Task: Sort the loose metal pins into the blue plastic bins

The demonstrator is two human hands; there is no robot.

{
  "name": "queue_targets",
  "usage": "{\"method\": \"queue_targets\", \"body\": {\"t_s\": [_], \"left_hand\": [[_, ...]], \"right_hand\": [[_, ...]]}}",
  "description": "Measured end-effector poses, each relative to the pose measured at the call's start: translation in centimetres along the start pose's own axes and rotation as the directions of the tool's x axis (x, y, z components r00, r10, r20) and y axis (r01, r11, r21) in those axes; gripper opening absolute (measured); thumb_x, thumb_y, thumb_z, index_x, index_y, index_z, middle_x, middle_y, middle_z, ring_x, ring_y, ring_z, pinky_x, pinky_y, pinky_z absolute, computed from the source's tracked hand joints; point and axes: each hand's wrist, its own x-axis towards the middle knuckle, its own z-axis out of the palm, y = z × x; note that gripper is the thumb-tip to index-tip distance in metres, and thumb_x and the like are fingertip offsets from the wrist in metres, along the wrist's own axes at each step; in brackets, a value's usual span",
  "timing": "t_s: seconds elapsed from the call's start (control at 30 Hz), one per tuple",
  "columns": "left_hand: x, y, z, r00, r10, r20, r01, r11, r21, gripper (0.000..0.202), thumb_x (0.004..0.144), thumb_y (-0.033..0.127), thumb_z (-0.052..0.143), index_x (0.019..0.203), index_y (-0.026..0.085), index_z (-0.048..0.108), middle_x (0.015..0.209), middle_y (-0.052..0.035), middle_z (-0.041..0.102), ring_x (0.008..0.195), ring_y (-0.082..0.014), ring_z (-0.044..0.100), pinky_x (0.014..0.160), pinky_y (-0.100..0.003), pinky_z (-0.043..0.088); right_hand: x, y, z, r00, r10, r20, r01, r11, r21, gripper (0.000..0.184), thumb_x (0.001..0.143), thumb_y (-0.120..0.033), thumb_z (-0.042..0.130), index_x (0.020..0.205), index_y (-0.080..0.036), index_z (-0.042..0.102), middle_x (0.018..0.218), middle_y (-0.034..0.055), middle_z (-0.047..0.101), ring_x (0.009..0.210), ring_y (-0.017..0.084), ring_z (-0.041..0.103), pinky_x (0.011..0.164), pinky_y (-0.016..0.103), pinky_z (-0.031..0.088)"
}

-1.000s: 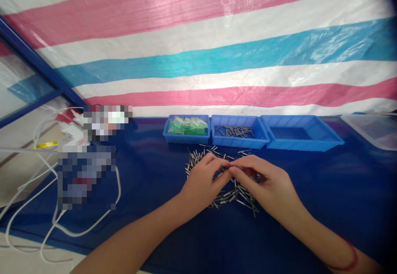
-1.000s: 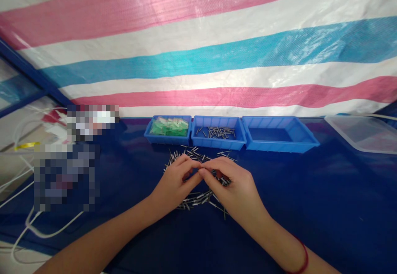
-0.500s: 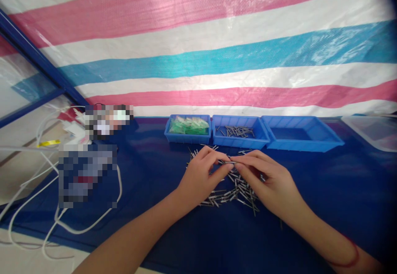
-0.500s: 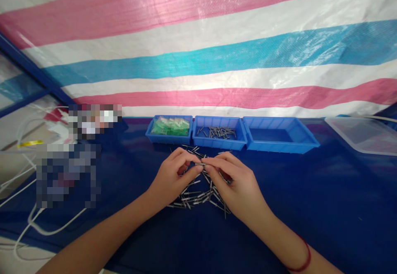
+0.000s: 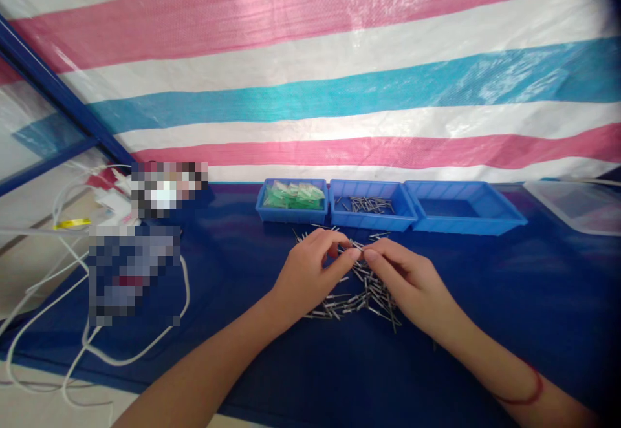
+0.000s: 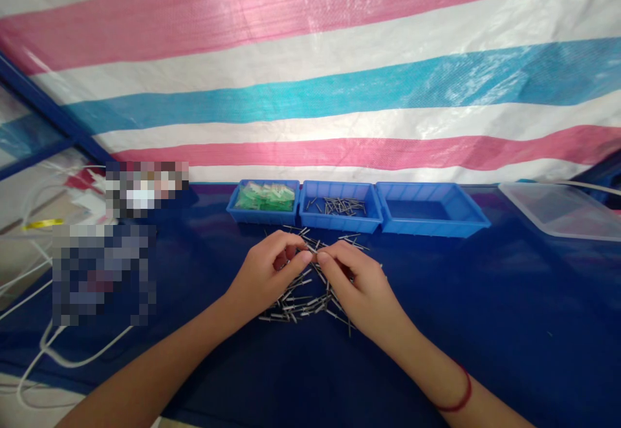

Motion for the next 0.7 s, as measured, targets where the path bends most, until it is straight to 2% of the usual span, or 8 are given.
{"method": "queue_targets", "body": {"t_s": [0.07,0.13,0.2,0.3,0.37,0.43,0.57,0.7], "left_hand": [[0.1,-0.3,-0.6,0.998,-0.032,-0.056,0.031,0.999,-0.015,0.026,0.088,0.035,0.054,0.109,0.019,0.056,0.075,0.0031,0.053,0.057,-0.0077,0.044,0.058,-0.021,0.039],[0.4,-0.8,-1.4,0.991,-0.051,-0.124,0.048,0.998,-0.027,0.033,0.088,0.032,0.054,0.118,0.021,0.049,0.076,0.0045,0.051,0.053,-0.0064,0.040,0.056,-0.020,0.037],[0.7,-1.3,-2.1,0.985,-0.053,-0.162,0.048,0.998,-0.031,0.034,0.089,0.029,0.052,0.120,0.021,0.045,0.075,0.0052,0.049,0.052,-0.0058,0.038,0.055,-0.019,0.036],[1.1,-2.0,-2.8,0.988,-0.033,-0.151,0.035,0.999,0.009,0.031,0.089,0.028,0.049,0.120,0.021,0.045,0.074,0.0053,0.050,0.052,-0.0062,0.039,0.056,-0.020,0.037],[1.2,-2.2,-3.1,0.996,-0.011,-0.090,0.018,0.997,0.073,0.028,0.089,0.027,0.048,0.117,0.020,0.049,0.075,0.0043,0.052,0.054,-0.0072,0.041,0.059,-0.021,0.038],[1.2,-2.4,-3.3,1.000,0.028,0.014,-0.030,0.986,0.164,0.022,0.088,0.023,0.048,0.108,0.019,0.055,0.079,0.0021,0.056,0.059,-0.0089,0.046,0.062,-0.022,0.040],[0.9,-2.5,-3.2,0.965,0.060,0.253,-0.148,0.927,0.345,0.018,0.082,0.013,0.047,0.090,0.018,0.062,0.089,-0.0026,0.059,0.076,-0.0136,0.055,0.072,-0.025,0.044],[0.5,-2.5,-2.2,0.947,0.038,0.320,-0.201,0.845,0.496,0.016,0.085,0.023,0.052,0.092,0.019,0.066,0.093,-0.0047,0.059,0.082,-0.0172,0.056,0.075,-0.028,0.046]], "right_hand": [[0.7,0.3,-0.1,0.991,0.129,-0.037,-0.123,0.984,0.126,0.032,0.089,-0.043,0.049,0.081,-0.017,0.065,0.063,-0.0003,0.051,0.061,0.014,0.049,0.056,0.027,0.038],[1.7,0.6,-0.4,0.963,0.262,-0.067,-0.233,0.930,0.285,0.034,0.086,-0.047,0.052,0.086,-0.016,0.066,0.058,-0.0030,0.043,0.052,0.011,0.040,0.047,0.025,0.030],[3.1,0.8,-1.0,0.934,0.344,-0.094,-0.274,0.862,0.425,0.034,0.082,-0.048,0.057,0.088,-0.016,0.066,0.062,-0.0029,0.043,0.050,0.009,0.036,0.045,0.024,0.027],[4.8,0.8,-2.1,0.922,0.364,-0.128,-0.258,0.829,0.496,0.034,0.079,-0.050,0.058,0.088,-0.018,0.065,0.068,-0.0017,0.045,0.050,0.008,0.035,0.043,0.024,0.027],[5.4,0.7,-2.5,0.925,0.361,-0.122,-0.253,0.821,0.512,0.033,0.079,-0.050,0.058,0.089,-0.019,0.064,0.072,-0.0012,0.047,0.049,0.008,0.035,0.042,0.025,0.027],[5.4,0.6,-2.5,0.925,0.368,-0.093,-0.266,0.804,0.531,0.033,0.078,-0.049,0.058,0.090,-0.019,0.064,0.073,-0.0012,0.048,0.049,0.008,0.036,0.042,0.024,0.029],[4.3,0.9,-2.0,0.918,0.392,-0.062,-0.294,0.775,0.559,0.030,0.077,-0.044,0.061,0.090,-0.017,0.065,0.071,-0.0018,0.048,0.049,0.007,0.036,0.041,0.022,0.027],[3.2,1.3,-1.6,0.912,0.407,-0.057,-0.316,0.783,0.535,0.026,0.076,-0.039,0.064,0.086,-0.015,0.066,0.068,-0.0013,0.048,0.050,0.006,0.035,0.041,0.021,0.024]]}}
